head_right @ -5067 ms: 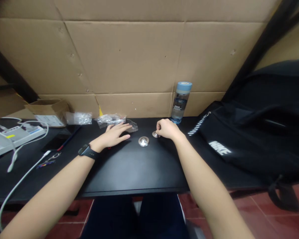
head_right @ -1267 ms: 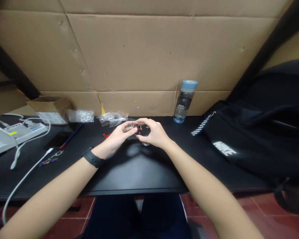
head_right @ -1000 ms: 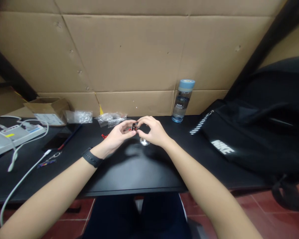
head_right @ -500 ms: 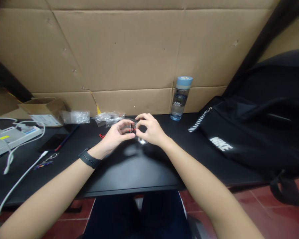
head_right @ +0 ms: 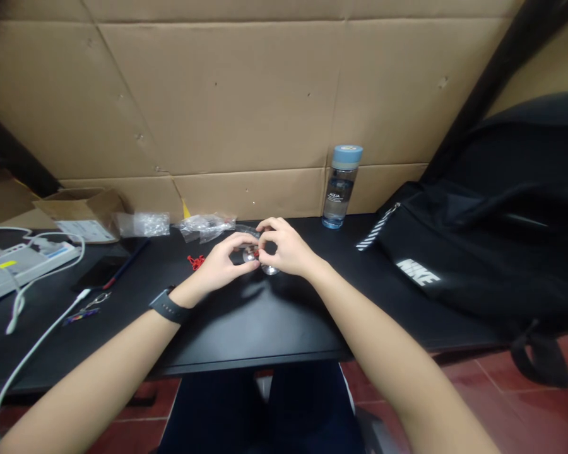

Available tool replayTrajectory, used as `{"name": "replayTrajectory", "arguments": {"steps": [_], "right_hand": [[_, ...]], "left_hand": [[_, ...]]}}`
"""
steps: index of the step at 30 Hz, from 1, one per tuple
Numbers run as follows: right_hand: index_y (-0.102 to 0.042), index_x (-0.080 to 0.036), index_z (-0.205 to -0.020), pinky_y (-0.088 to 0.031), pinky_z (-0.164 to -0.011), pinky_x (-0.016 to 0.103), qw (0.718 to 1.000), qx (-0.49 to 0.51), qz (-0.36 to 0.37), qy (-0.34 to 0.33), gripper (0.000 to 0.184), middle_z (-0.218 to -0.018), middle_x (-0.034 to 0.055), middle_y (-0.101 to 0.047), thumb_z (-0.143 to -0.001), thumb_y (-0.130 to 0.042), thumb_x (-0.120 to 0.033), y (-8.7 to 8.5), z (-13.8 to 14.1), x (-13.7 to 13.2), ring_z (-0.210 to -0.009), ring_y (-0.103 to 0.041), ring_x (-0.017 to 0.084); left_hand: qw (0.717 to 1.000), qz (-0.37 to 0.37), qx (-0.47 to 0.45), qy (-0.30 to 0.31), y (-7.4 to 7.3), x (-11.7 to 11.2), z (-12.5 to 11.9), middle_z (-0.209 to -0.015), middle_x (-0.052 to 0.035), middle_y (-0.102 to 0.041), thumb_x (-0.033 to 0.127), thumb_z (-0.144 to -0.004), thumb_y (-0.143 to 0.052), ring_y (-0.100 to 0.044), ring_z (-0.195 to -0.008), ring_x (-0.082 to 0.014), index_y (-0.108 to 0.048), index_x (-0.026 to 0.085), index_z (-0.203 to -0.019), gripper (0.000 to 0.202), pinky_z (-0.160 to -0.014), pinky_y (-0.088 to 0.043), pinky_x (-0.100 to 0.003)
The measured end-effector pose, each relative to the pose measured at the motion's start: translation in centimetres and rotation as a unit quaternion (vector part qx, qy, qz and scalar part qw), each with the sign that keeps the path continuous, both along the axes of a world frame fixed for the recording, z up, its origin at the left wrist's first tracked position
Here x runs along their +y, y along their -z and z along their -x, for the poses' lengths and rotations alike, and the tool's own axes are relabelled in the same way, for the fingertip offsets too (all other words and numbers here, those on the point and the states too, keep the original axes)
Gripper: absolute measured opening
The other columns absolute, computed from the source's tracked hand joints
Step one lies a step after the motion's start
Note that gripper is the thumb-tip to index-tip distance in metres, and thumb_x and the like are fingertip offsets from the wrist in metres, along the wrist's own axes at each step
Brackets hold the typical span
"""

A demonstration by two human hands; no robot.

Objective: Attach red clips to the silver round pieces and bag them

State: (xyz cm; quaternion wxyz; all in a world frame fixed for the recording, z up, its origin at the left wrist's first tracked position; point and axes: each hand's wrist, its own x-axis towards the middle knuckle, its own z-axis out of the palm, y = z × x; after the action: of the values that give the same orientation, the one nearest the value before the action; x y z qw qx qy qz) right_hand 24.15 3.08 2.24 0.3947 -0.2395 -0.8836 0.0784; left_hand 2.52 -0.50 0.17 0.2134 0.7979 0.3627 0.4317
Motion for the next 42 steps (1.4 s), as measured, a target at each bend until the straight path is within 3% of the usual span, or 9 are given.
{"name": "replayTrajectory", "arguments": {"steps": [4,9,11,15,18,22,28,36,42], "right_hand": [[-0.07,-0.02,-0.077,-0.051,-0.095,0.041,1.0,-0.013,0.005,-0.004,0.006,-0.117,0.0084,-0.067,-0.08,-0.074,-0.017,-0.1,0.1,-0.2,-0.107,-0.062,0.024],[-0.071,-0.02,-0.081,-0.051,-0.094,0.037,0.998,-0.036,0.04,-0.011,0.005,-0.108,0.0069,-0.07,-0.085,-0.07,-0.016,-0.7,-0.1,-0.5,-0.101,-0.066,0.022],[-0.073,-0.02,-0.092,-0.052,-0.091,0.035,0.994,-0.078,0.074,-0.018,0.008,-0.106,0.0067,-0.07,-0.086,-0.07,-0.016,-0.8,-0.5,-0.4,-0.098,-0.067,0.022],[-0.073,-0.019,-0.116,-0.053,-0.085,0.035,0.968,-0.211,0.132,-0.037,0.038,-0.112,0.0095,-0.07,-0.079,-0.082,-0.026,-0.3,-1.2,0.3,-0.097,-0.068,0.024],[-0.074,-0.018,-0.113,-0.052,-0.081,0.032,0.953,-0.259,0.148,-0.045,0.035,-0.105,0.0086,-0.073,-0.08,-0.081,-0.024,0.2,-1.3,0.6,-0.091,-0.069,0.023],[-0.076,-0.018,-0.113,-0.051,-0.08,0.03,0.954,-0.259,0.148,-0.044,0.035,-0.106,0.008,-0.075,-0.078,-0.079,-0.014,0.1,-1.3,0.6,-0.089,-0.07,0.022],[-0.077,-0.019,-0.109,-0.05,-0.079,0.029,0.957,-0.237,0.16,-0.056,0.035,-0.102,0.0059,-0.075,-0.076,-0.079,-0.009,-0.2,-1.4,0.5,-0.088,-0.069,0.021],[-0.075,-0.019,-0.113,-0.05,-0.081,0.029,0.953,-0.252,0.161,-0.049,0.036,-0.104,0.0064,-0.071,-0.078,-0.082,-0.012,0.0,-1.6,0.9,-0.09,-0.067,0.02],[-0.075,-0.019,-0.109,-0.05,-0.078,0.028,0.961,-0.22,0.156,-0.056,0.034,-0.102,0.0054,-0.069,-0.077,-0.086,-0.015,-0.4,-1.3,0.7,-0.086,-0.066,0.018]], "left_hand": [[0.999,-0.016,0.031,-0.035,0.1,0.3,0.3,-0.114,-0.0057,-0.073,0.03,-0.091,-0.072,-0.068,-0.108,-0.0239,-0.079,0.025,-0.096,0.01,-0.102,-0.051,-0.04],[0.99,-0.036,0.118,-0.066,-0.1,0.4,0.7,-0.106,-0.0034,-0.076,0.03,-0.092,-0.069,-0.068,-0.101,-0.0236,-0.078,0.025,-0.089,0.011,-0.097,-0.049,-0.039],[0.98,-0.034,0.182,-0.073,-0.2,0.3,1.0,-0.1,-0.0027,-0.077,0.028,-0.091,-0.067,-0.068,-0.096,-0.0238,-0.077,0.025,-0.088,0.011,-0.092,-0.049,-0.038],[0.957,0.002,0.28,-0.08,-0.1,0.3,1.6,-0.09,-0.0005,-0.078,0.027,-0.089,-0.064,-0.07,-0.089,-0.0237,-0.074,0.025,-0.087,0.011,-0.083,-0.047,-0.035],[0.955,0.012,0.287,-0.077,0.1,0.4,1.7,-0.092,0.0002,-0.079,0.028,-0.089,-0.063,-0.072,-0.089,-0.0227,-0.073,0.025,-0.09,0.011,-0.08,-0.047,-0.032],[0.955,0.014,0.287,-0.068,0.0,0.3,1.7,-0.09,0.0012,-0.079,0.028,-0.088,-0.065,-0.072,-0.088,-0.022,-0.074,0.027,-0.099,0.014,-0.082,-0.046,-0.031],[0.95,0.008,0.308,-0.043,-0.3,0.3,1.8,-0.091,-0.0003,-0.078,0.025,-0.093,-0.06,-0.07,-0.087,-0.0209,-0.078,0.028,-0.086,0.02,-0.083,-0.043,-0.032],[0.934,0.006,0.343,-0.101,-0.7,0.0,2.0,-0.089,-0.0008,-0.078,0.037,-0.09,-0.07,-0.067,-0.092,-0.0257,-0.078,0.029,-0.087,0.011,-0.088,-0.032,-0.04],[0.926,-0.008,0.361,-0.112,-0.8,-0.1,2.0,-0.085,-0.0017,-0.076,0.033,-0.091,-0.069,-0.065,-0.091,-0.0253,-0.076,0.026,-0.08,0.015,-0.085,-0.03,-0.039]]}}
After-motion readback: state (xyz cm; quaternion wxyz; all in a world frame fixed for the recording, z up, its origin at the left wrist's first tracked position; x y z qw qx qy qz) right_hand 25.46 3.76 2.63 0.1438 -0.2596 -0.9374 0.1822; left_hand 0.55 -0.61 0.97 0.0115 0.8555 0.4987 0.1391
